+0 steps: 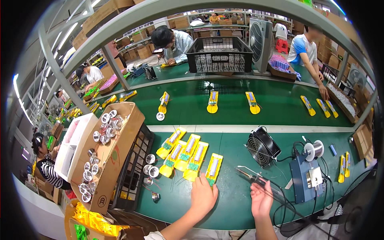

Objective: The person solders wires onto circuit boards inside flashlight casings using a soldering iron and places the assembled flashlights onto a conveyor belt by hand.

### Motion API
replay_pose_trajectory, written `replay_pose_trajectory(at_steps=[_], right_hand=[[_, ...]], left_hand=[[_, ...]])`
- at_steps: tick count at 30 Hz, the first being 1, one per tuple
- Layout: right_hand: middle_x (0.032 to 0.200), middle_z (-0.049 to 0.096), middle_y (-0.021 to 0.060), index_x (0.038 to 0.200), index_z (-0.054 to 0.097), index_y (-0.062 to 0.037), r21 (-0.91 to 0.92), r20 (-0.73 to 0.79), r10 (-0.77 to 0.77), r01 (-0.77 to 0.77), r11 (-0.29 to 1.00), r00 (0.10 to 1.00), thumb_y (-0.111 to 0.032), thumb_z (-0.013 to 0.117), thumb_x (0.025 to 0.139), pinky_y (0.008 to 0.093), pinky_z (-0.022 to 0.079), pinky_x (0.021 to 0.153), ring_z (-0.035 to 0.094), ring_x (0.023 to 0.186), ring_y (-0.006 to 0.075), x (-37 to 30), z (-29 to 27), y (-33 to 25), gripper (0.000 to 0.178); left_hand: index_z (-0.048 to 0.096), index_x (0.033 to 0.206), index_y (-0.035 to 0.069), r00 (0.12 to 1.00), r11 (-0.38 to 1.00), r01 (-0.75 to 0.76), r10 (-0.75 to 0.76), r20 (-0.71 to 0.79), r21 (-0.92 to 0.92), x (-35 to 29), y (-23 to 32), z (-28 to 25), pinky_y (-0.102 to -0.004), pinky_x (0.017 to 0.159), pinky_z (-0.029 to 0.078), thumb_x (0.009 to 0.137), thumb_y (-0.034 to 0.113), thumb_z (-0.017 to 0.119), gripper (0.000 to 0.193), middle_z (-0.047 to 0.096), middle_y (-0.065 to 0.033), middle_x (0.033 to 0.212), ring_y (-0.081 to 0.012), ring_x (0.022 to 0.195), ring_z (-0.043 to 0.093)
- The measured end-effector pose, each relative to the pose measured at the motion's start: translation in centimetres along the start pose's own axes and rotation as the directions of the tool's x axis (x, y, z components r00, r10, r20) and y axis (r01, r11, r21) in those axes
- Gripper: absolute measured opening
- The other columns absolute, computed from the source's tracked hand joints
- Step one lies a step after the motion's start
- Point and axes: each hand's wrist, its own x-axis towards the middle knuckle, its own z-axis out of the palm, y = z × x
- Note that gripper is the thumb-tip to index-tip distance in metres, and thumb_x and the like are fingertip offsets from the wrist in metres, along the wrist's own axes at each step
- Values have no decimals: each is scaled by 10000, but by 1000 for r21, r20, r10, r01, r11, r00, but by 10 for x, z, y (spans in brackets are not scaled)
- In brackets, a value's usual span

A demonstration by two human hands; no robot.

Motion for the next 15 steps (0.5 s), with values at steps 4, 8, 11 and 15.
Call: replay_pose_trajectory(at_steps=[4,8,11,15], right_hand=[[953,545,164,1035,462,31,103,-32,95,-92,990,995,-292,435,884,265,445,665,547,839,194,27,-4,11,357],[1018,538,188,1022,452,79,56,-104,221,-216,975,970,-300,451,876,303,473,782,551,921,238,45,-2,7,407],[896,581,166,998,482,69,-165,-141,416,-436,885,898,-393,415,872,298,508,678,588,802,220,51,-16,-7,484],[694,593,116,912,519,42,-362,-221,495,-542,759,840,-407,398,877,266,498,530,582,571,176,34,-11,-26,467]], left_hand=[[334,1143,-91,999,999,42,-42,-18,-33,-10,-7,-3,-425,761,393,729,192,582,559,438,-227,962,-368,885,448],[339,1160,-73,999,996,-40,38,-27,-82,-23,-15,-19,-418,798,384,728,241,605,597,440,-227,1018,-366,920,446],[388,1139,-55,994,979,-91,101,47,-184,-31,-27,-49,-407,835,371,730,269,617,570,458,-219,1057,-356,964,448],[549,968,-17,984,719,-121,175,10,-684,-22,-32,-130,-324,774,434,727,160,624,308,588,-145,905,-250,854,569]])
